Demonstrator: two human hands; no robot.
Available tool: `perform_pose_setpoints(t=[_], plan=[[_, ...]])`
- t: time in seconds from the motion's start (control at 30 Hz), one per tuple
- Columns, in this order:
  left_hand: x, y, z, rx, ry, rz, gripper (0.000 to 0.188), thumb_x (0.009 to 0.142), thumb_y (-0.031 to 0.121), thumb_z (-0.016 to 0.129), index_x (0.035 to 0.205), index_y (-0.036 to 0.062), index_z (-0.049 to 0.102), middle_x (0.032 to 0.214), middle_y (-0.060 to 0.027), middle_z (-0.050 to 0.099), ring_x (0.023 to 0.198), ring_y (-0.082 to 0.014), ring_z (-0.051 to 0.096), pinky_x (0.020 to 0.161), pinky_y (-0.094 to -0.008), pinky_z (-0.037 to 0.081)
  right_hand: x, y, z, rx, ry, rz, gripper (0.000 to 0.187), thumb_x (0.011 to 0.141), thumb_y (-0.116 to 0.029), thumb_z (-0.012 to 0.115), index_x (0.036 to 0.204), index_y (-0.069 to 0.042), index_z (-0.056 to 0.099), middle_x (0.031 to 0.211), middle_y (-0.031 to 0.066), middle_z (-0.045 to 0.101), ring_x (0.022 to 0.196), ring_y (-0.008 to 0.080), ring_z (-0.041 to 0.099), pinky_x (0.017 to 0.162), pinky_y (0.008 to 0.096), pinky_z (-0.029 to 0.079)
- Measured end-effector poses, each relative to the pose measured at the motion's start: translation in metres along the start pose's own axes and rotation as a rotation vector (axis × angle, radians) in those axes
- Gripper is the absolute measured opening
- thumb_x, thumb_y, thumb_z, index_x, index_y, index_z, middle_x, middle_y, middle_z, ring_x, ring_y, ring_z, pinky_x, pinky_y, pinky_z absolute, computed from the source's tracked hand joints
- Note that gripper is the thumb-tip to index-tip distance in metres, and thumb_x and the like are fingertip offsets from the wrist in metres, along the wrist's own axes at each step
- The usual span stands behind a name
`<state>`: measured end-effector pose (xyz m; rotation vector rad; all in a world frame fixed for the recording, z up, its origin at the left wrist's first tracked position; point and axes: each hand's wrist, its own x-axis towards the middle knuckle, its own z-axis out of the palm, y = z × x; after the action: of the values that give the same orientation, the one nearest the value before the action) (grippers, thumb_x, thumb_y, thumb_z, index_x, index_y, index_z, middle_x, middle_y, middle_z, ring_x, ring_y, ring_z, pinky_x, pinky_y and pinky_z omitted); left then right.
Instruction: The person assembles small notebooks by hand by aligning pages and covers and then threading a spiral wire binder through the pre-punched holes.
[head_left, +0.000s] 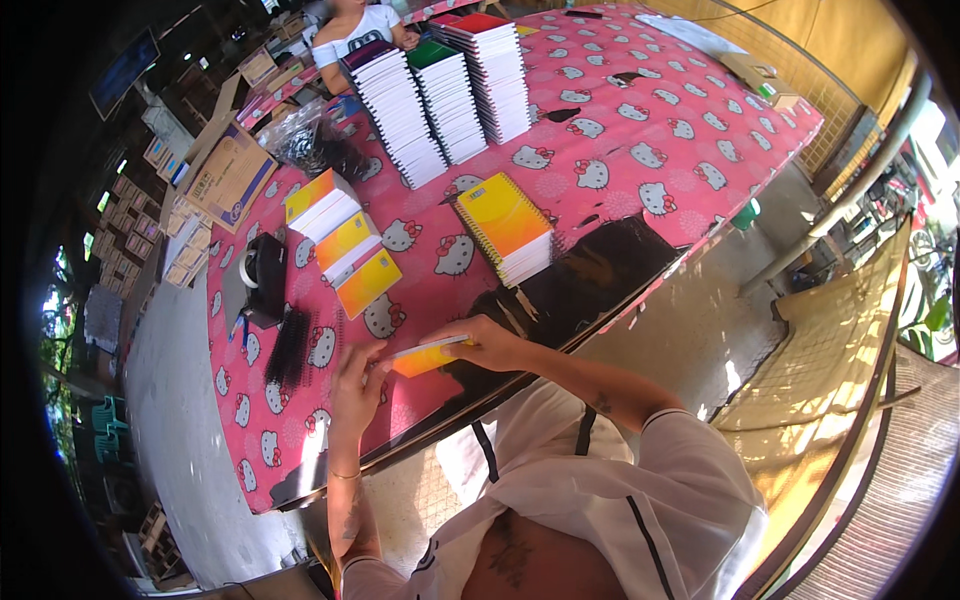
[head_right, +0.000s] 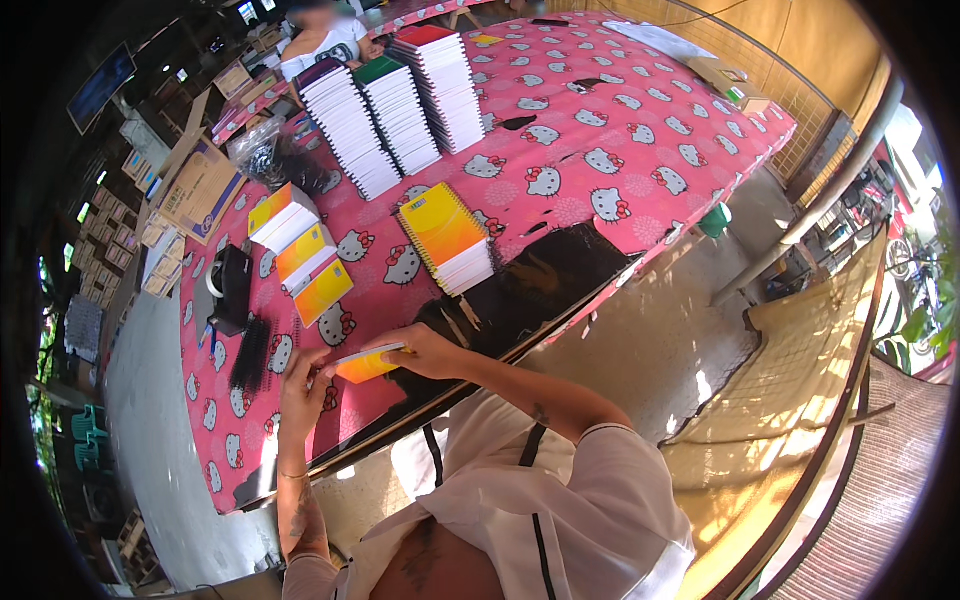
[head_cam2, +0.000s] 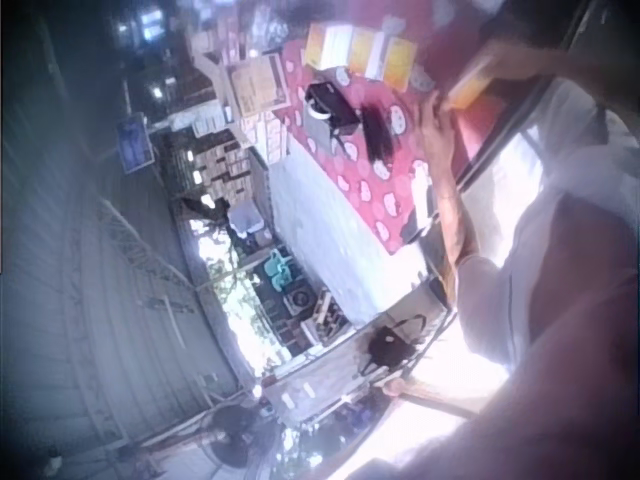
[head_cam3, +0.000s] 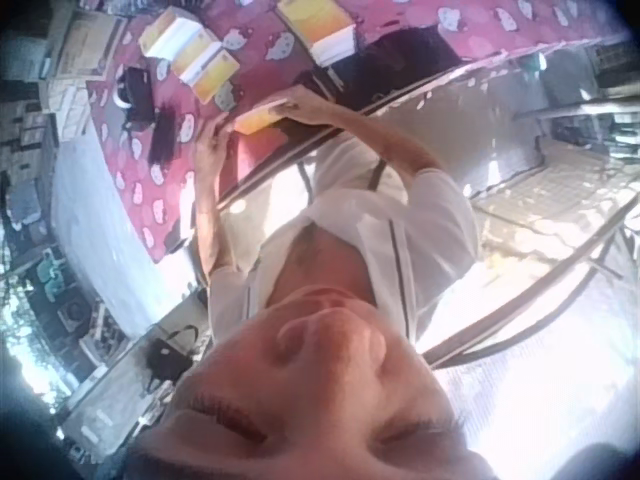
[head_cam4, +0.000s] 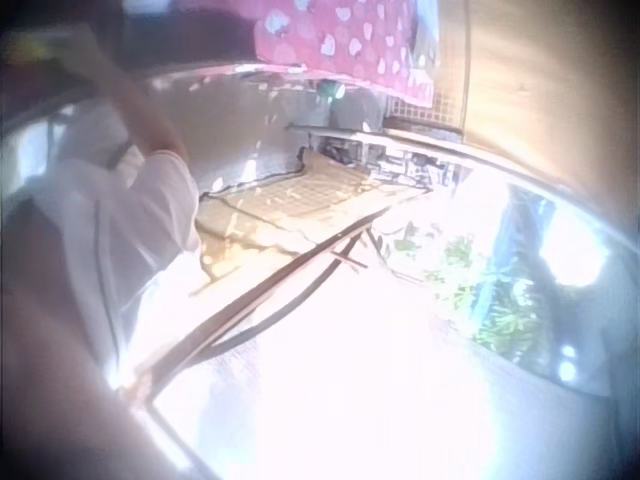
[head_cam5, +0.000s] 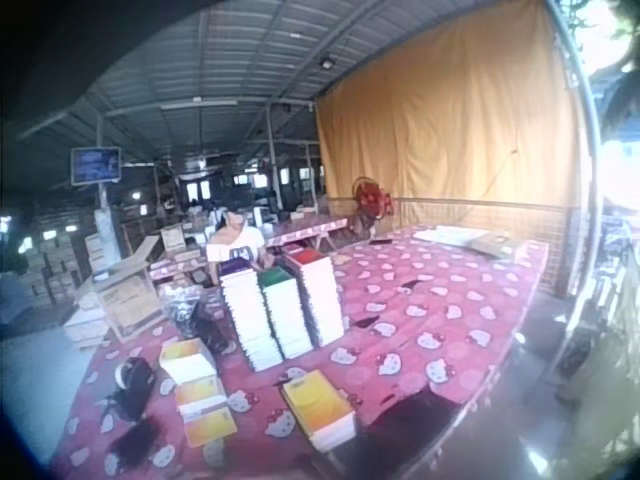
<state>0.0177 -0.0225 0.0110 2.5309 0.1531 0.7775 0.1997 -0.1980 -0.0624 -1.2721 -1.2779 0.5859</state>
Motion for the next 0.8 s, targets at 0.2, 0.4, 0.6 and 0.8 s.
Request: perform_pose_setpoints(t=[0.2,0.4,0.6,0.8], plan=[[-0.018,-0.019,-0.006,-0.084,-0.234,-0.222,0.03,0.096,0.022,0.066,0.117,0.001,0.062,0.106,-0.0144,0.061,0.081,-0.0225,0.065,0.064,-0.0355,0.052,-0.008,-0.007,0.012,0.004,0.073,-0.008,0.034,0.094,-0.004,0.061,0.127,-0.001,0.064,0.111,0.0165,0.072,0.097,0.0226,0.07,0.085,0.0328,0.052],[-0.036,0.023,0.04,0.773,0.014,-0.059,0.067,0.102,0.05,0.045,0.142,-0.004,0.038,0.148,-0.0246,0.04,0.132,-0.0398,0.04,0.113,-0.0557,0.024,-0.009,-0.025,0.023,0.047,0.212,0.01,0.033,0.094,-0.006,0.062,0.127,-0.002,0.065,0.119,0.0157,0.071,0.108,0.0213,0.069,0.094,0.0328,0.051],[-0.012,0.01,0.009,0.32,-0.089,-0.095,0.02,0.1,0.019,0.055,0.102,0.0046,0.068,0.1,-0.0093,0.07,0.101,-0.03,0.065,0.117,-0.057,0.021,-0.024,-0.017,0.025,0.076,0.126,0.185,0.033,0.094,-0.004,0.062,0.127,-0.003,0.066,0.119,0.0146,0.071,0.106,0.0192,0.069,0.093,0.0314,0.051],[-0.008,0.012,-0.003,0.366,-0.027,0.099,0.01,0.088,0.015,0.069,0.091,0.0053,0.066,0.08,-0.0086,0.064,0.078,-0.0311,0.062,0.102,-0.0515,0.041,-0.017,-0.032,0.023,0.022,0.166,0.053,0.032,0.094,-0.005,0.063,0.125,-0.002,0.066,0.111,0.0167,0.073,0.094,0.0242,0.072,0.085,0.0334,0.054]])
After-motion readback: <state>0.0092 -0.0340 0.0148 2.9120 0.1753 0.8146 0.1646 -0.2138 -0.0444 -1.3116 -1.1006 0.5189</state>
